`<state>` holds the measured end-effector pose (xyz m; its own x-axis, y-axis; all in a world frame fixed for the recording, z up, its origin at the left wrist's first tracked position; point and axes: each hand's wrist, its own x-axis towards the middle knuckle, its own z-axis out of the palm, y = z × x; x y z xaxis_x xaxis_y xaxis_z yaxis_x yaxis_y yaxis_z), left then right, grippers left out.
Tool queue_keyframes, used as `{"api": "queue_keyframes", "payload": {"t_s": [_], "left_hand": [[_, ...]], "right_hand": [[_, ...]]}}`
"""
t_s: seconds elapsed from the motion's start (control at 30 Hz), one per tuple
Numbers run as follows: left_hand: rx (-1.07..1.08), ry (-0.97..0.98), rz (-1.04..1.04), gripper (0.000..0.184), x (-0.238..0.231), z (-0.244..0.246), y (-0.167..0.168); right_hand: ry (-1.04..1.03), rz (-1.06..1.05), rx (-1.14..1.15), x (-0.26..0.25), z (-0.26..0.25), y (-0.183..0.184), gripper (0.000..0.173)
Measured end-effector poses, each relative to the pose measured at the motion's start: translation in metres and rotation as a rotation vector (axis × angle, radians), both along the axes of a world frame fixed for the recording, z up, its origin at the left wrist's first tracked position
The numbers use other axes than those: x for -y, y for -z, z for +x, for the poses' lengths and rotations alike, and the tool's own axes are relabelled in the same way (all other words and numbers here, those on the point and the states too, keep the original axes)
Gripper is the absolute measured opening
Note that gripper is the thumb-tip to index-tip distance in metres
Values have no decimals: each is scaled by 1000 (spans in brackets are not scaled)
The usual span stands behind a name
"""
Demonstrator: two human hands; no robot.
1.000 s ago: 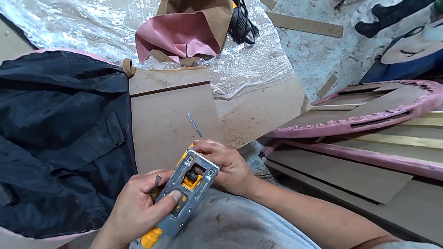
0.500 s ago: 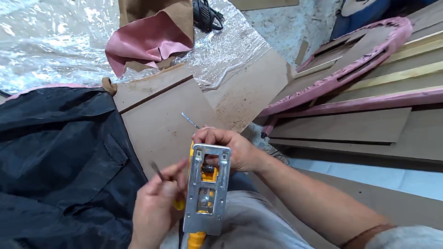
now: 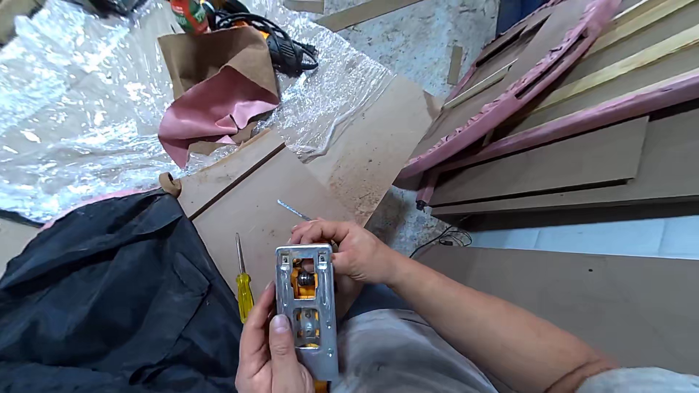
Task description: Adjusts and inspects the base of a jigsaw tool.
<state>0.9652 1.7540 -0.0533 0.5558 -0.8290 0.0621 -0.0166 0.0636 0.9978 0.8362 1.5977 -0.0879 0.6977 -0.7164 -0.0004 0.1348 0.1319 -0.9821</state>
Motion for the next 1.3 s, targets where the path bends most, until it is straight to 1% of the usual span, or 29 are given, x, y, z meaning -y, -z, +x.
{"api": "queue_keyframes", "payload": {"t_s": [0.07, 0.17, 0.23, 0.3, 0.37, 0.47, 0.53, 0.63, 0.7, 0.73, 0.8, 0.93, 1.03, 1.13, 1.3], "left_hand": [[-53, 10, -29, 34, 1, -10, 0], [-108, 131, -53, 39, -5, -23, 3], [-132, 189, -30, 37, -11, -14, 5], [-88, 219, 72, 30, -10, 11, 5], [-8, 280, 199, 24, 5, 41, 7], [43, 444, 274, 16, 42, 65, 8], [50, 552, 273, 15, 64, 68, 5], [7, 657, 212, 14, 80, 66, 7], [3, 665, 207, 13, 84, 60, 8], [16, 646, 222, 12, 85, 55, 6], [47, 611, 251, 11, 85, 47, 3], [51, 620, 258, 9, 82, 48, 3], [44, 650, 246, 7, 81, 51, 2], [72, 625, 291, 4, 83, 48, -3], [38, 621, 352, 5, 87, 43, -8]], "right_hand": [[1, 66, -3, 2, -3, -4, 10], [-193, 82, 7, 26, -13, -5, 8], [-235, 44, -14, 26, -20, -7, 7], [-241, 19, -17, 20, -26, -5, 5], [-174, 11, -8, 10, -24, -2, 5], [-56, 17, -43, 0, -19, -5, 15], [-13, 27, -112, -2, -21, -12, 19], [17, 17, -270, 0, -29, -23, 24], [20, 13, -347, 3, -34, -27, 28], [28, 38, -333, 3, -35, -28, 27], [41, 87, -259, 4, -35, -26, 19], [70, 174, -185, 2, -35, -20, 10], [77, 170, -185, -1, -33, -20, 8], [48, 170, -193, 1, -34, -19, 8], [-11, 204, -107, 8, -38, -14, 8]]}}
